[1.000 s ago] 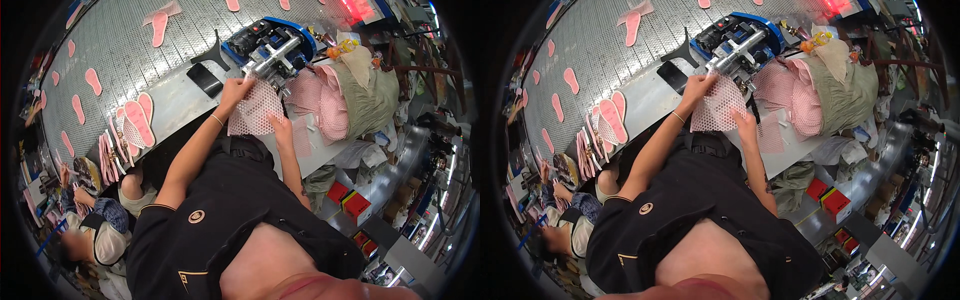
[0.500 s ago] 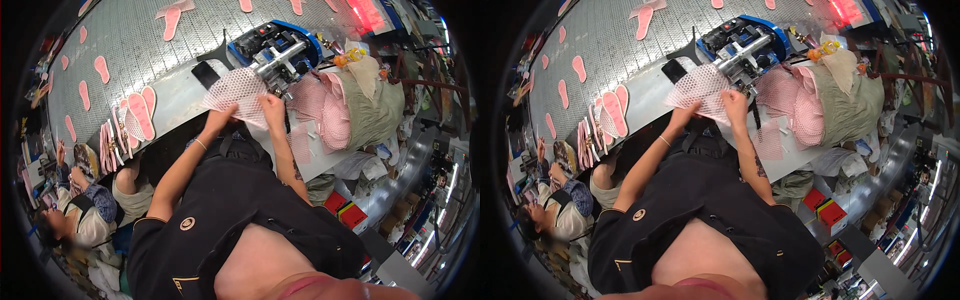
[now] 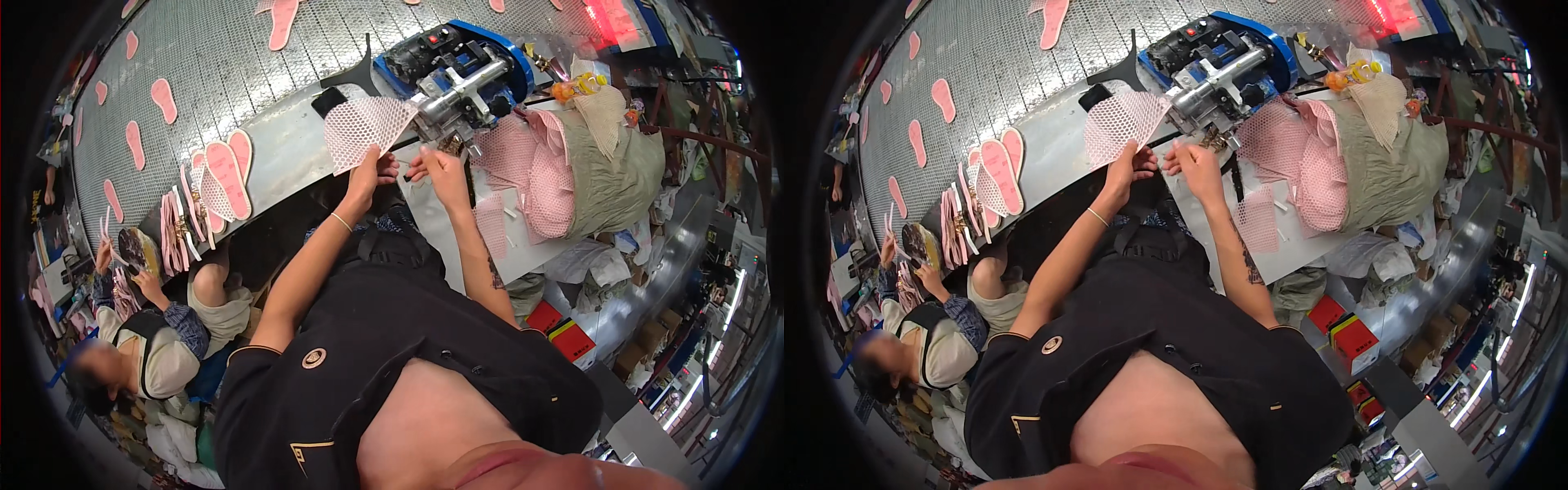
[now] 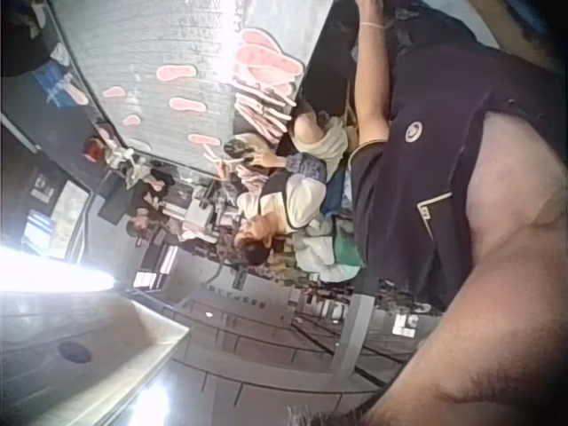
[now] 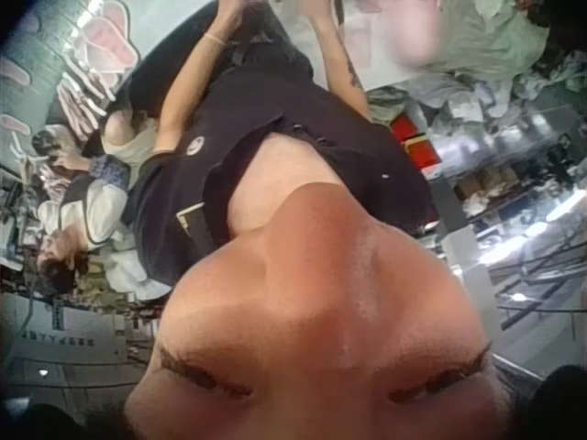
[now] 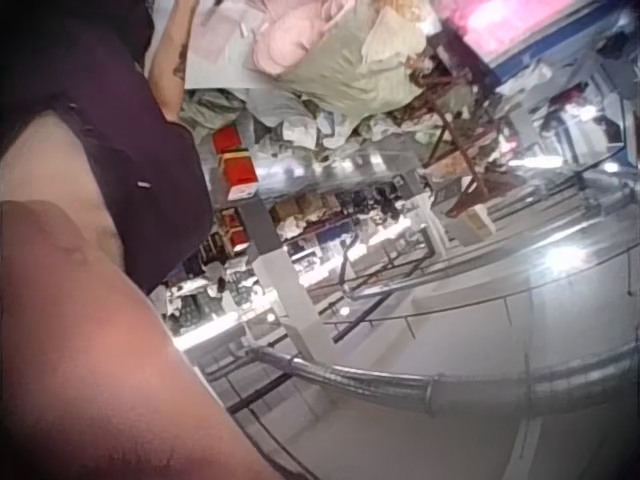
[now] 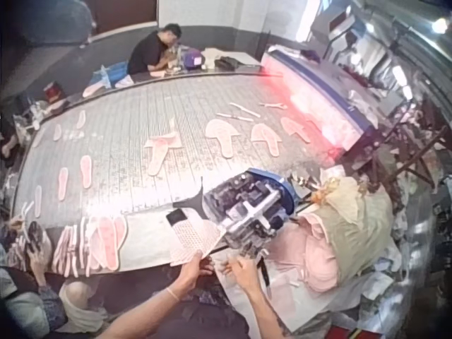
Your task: The person assembles pink flip-flops by hand in a factory setting. They pick up pink footbeds and white mesh straps from a perforated metal table, align the components, and press them together to form finished sandals. The person handles the items one at a time, placing the completed pairs on the table.
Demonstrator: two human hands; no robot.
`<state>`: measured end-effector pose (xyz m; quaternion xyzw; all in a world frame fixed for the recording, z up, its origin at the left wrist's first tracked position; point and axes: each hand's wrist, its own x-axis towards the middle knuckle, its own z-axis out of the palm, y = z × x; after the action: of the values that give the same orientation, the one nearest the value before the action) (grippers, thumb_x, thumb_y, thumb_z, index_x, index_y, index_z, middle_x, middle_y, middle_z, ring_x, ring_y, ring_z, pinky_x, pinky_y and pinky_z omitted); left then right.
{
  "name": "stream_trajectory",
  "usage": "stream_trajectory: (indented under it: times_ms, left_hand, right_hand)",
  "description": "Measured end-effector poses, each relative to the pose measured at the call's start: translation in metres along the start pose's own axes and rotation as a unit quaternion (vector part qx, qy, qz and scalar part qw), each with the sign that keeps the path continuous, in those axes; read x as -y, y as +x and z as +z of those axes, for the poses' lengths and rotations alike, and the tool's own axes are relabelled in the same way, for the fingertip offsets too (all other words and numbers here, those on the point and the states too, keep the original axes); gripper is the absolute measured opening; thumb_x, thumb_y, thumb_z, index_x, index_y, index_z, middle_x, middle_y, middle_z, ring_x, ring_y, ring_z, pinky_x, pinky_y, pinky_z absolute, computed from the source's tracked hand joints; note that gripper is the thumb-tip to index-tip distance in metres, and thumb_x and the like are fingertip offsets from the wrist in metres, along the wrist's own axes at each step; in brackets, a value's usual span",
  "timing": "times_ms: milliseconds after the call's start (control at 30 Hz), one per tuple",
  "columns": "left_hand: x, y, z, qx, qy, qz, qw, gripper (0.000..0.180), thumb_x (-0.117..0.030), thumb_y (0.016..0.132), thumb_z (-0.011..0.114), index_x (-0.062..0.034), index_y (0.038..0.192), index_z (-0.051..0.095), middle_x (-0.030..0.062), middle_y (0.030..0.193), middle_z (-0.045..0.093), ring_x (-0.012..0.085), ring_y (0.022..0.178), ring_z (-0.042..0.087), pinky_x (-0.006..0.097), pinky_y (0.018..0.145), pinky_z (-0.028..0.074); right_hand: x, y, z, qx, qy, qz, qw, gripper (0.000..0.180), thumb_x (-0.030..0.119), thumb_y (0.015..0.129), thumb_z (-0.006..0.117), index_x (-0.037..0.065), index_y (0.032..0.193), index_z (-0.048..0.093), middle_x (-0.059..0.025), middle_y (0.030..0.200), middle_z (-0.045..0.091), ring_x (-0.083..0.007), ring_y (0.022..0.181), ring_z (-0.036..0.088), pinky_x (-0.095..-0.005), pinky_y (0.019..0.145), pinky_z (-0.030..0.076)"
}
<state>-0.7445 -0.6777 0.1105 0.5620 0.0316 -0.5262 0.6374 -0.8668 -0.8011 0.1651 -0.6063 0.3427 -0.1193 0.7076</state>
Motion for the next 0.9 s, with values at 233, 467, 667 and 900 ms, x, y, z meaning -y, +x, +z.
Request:
stream_trajectory:
  times_ms: [233,467,667,900]
  left_hand:
    - [-0.025,-0.016,-0.054,-0.108,0.155,0.149,0.971,0.044,-0.035,0.100,0.042,0.0027,0.116,0.057,0.0134,0.105,0.064,0.0199,0.084,0.063,0.028,0.068,0.052]
    - [-0.106,-0.041,-0.102,-0.033,0.402,0.228,0.886,0.041,-0.023,0.087,0.055,-0.0002,0.121,0.053,0.0269,0.105,0.061,0.0386,0.096,0.061,0.044,0.082,0.049]
    - [-0.143,-0.045,-0.144,-0.033,0.350,0.349,0.869,0.056,-0.020,0.079,0.066,-0.0028,0.128,0.046,0.0184,0.105,0.059,0.0332,0.085,0.063,0.040,0.073,0.051]
    - [-0.176,0.002,-0.211,-0.100,0.266,0.365,0.887,0.045,-0.013,0.080,0.062,-0.0039,0.123,0.052,0.0131,0.099,0.057,0.0257,0.085,0.060,0.034,0.072,0.051]
  right_hand:
    - [0.042,-0.008,0.070,0.007,-0.209,-0.199,0.957,0.033,0.024,0.098,0.048,-0.005,0.100,0.065,-0.0116,0.100,0.067,-0.0210,0.094,0.061,-0.0321,0.087,0.046]
    - [0.029,0.034,0.162,0.180,-0.102,-0.131,0.970,0.071,0.036,0.095,0.052,0.001,0.148,0.019,-0.0175,0.152,0.025,-0.0264,0.142,0.020,-0.0370,0.115,0.016]
    - [0.033,0.068,0.227,0.095,0.143,0.005,0.985,0.047,0.022,0.099,0.048,0.002,0.139,0.035,-0.0107,0.133,0.049,-0.0195,0.122,0.048,-0.0340,0.102,0.038]
    - [0.041,0.120,0.255,0.065,0.336,0.078,0.936,0.044,0.023,0.102,0.039,0.002,0.140,0.033,-0.0116,0.139,0.044,-0.0268,0.126,0.045,-0.0441,0.104,0.038]
